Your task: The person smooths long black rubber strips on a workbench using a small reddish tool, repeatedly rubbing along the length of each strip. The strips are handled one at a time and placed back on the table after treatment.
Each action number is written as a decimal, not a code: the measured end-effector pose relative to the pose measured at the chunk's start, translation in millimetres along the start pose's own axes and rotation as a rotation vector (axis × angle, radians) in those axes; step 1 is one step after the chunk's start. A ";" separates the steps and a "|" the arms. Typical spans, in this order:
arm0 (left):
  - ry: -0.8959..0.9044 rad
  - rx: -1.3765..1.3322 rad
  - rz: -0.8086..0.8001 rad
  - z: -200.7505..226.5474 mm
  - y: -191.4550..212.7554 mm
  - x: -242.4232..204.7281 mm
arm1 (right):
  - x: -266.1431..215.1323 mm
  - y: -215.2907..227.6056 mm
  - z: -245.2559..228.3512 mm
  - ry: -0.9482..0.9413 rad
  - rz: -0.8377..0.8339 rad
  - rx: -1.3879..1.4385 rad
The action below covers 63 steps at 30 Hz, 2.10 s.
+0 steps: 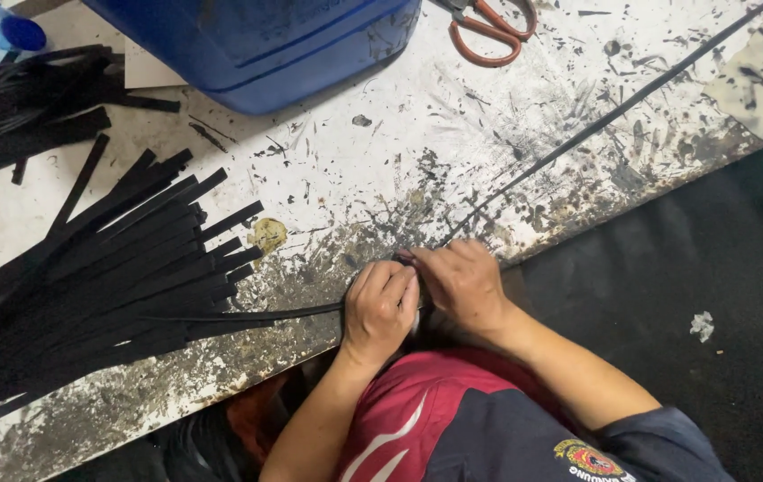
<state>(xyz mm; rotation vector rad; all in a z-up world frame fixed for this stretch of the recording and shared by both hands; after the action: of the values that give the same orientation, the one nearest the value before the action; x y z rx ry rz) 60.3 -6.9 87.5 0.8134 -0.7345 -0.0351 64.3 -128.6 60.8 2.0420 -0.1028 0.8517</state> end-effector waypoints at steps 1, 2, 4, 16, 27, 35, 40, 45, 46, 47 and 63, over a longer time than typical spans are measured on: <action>0.002 0.003 -0.002 -3.8 -4.9 -4.8 | 6.0 5.1 16.2 -0.001 -0.001 0.004; 0.004 0.003 0.001 -7.2 -9.1 -10.2 | 10.5 11.5 36.6 -0.055 0.006 -0.032; 0.000 0.003 0.007 -10.3 -13.4 -16.2 | 13.3 19.4 65.3 -0.108 0.018 -0.072; -0.006 0.022 -0.017 -3.6 -8.9 -10.1 | 8.0 22.4 108.8 -0.160 -0.024 -0.158; -0.013 0.020 -0.010 -13.2 -22.8 -26.2 | 7.8 28.1 124.4 -0.132 0.012 -0.137; -0.032 0.035 -0.003 -6.6 -15.6 -19.4 | 15.4 40.6 112.2 -0.178 -0.056 0.025; 0.008 0.014 -0.076 2.9 -10.5 -9.2 | 5.8 33.6 116.5 -0.166 -0.059 -0.073; 0.012 0.010 -0.076 0.6 -12.8 -12.6 | 8.4 34.6 103.0 -0.088 0.001 0.004; 0.011 0.010 -0.077 -1.0 -13.9 -15.1 | 7.8 39.6 123.5 -0.089 0.002 0.003; 0.014 0.013 -0.088 -2.6 -15.4 -17.8 | 6.1 44.1 149.2 -0.155 -0.018 -0.076; -0.036 0.049 0.005 -1.5 -39.7 -23.6 | -0.2 7.6 112.6 -0.204 -0.083 0.218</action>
<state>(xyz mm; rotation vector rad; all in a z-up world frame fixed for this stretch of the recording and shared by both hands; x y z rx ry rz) 53.0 -26.7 46.4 0.8594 -0.7735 -0.0275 121.0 -219.5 25.1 2.3178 -0.0383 0.6236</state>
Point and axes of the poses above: each hand's wrist, its own x-axis towards the middle knuckle, its own y-axis out of the back of the hand, z = x × y, the point moved 9 cm from there along x, towards the middle knuckle, and after that the axes turned 3 degrees about y, right-handed, at the moved point
